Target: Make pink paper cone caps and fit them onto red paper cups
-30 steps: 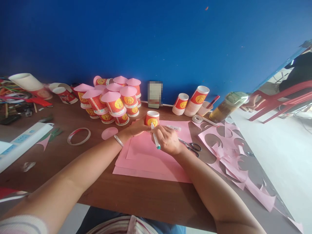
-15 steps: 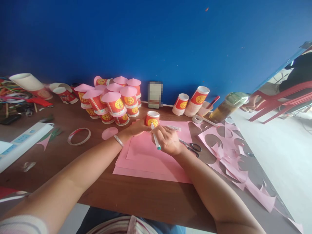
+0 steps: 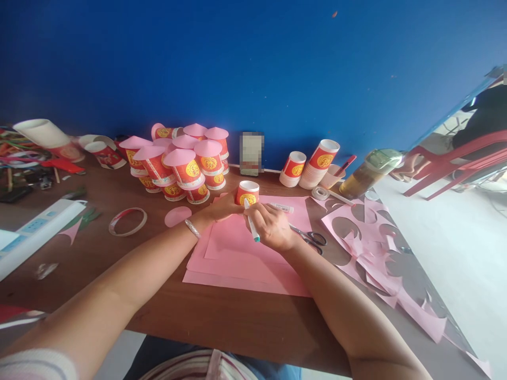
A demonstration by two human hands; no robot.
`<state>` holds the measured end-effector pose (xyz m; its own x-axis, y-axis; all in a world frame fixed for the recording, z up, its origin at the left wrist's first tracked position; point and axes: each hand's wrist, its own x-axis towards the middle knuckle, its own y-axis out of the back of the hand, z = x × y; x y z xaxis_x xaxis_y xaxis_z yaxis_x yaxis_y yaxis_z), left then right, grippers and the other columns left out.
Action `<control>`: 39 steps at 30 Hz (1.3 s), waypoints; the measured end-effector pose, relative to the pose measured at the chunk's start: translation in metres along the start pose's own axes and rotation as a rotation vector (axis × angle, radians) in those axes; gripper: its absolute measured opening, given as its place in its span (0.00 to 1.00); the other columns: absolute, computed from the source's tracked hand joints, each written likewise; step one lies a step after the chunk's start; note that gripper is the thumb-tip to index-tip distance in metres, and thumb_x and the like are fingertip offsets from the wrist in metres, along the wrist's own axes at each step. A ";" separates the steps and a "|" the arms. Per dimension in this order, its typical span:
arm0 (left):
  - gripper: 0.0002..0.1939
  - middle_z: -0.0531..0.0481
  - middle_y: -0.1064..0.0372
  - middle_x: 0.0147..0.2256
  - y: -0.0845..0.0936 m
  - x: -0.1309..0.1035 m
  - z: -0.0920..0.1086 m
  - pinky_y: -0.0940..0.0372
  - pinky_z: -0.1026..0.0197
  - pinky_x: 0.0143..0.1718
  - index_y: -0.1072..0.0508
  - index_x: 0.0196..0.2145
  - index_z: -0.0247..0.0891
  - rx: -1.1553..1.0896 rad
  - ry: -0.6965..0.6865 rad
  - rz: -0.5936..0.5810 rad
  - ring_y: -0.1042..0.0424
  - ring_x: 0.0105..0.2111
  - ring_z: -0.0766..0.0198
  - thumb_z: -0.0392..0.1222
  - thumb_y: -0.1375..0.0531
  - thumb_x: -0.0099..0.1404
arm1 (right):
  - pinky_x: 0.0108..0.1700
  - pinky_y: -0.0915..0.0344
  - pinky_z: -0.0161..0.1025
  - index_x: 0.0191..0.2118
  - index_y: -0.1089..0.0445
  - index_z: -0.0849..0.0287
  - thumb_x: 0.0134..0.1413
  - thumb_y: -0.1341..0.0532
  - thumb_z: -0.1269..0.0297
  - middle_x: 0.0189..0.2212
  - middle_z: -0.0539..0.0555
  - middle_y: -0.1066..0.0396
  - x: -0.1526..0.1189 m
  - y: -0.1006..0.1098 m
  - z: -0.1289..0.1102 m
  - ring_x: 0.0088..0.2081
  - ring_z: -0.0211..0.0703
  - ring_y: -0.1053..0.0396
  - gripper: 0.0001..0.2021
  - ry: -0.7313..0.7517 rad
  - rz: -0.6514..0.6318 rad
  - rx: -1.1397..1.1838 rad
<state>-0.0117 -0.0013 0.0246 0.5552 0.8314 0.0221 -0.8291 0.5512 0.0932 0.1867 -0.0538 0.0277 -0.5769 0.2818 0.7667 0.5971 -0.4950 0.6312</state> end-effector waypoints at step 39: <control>0.38 0.45 0.27 0.46 0.003 0.004 -0.012 0.30 0.53 0.45 0.34 0.56 0.38 -0.122 0.025 0.024 0.26 0.47 0.53 0.50 0.25 0.52 | 0.29 0.37 0.37 0.43 0.35 0.58 0.64 0.43 0.77 0.29 0.52 0.28 0.002 0.002 0.001 0.27 0.39 0.34 0.07 -0.025 0.035 -0.035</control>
<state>-0.0127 0.0049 0.0129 0.5342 0.8453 -0.0026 -0.8450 0.5339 -0.0291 0.1871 -0.0535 0.0301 -0.5417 0.2839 0.7912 0.5967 -0.5330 0.5998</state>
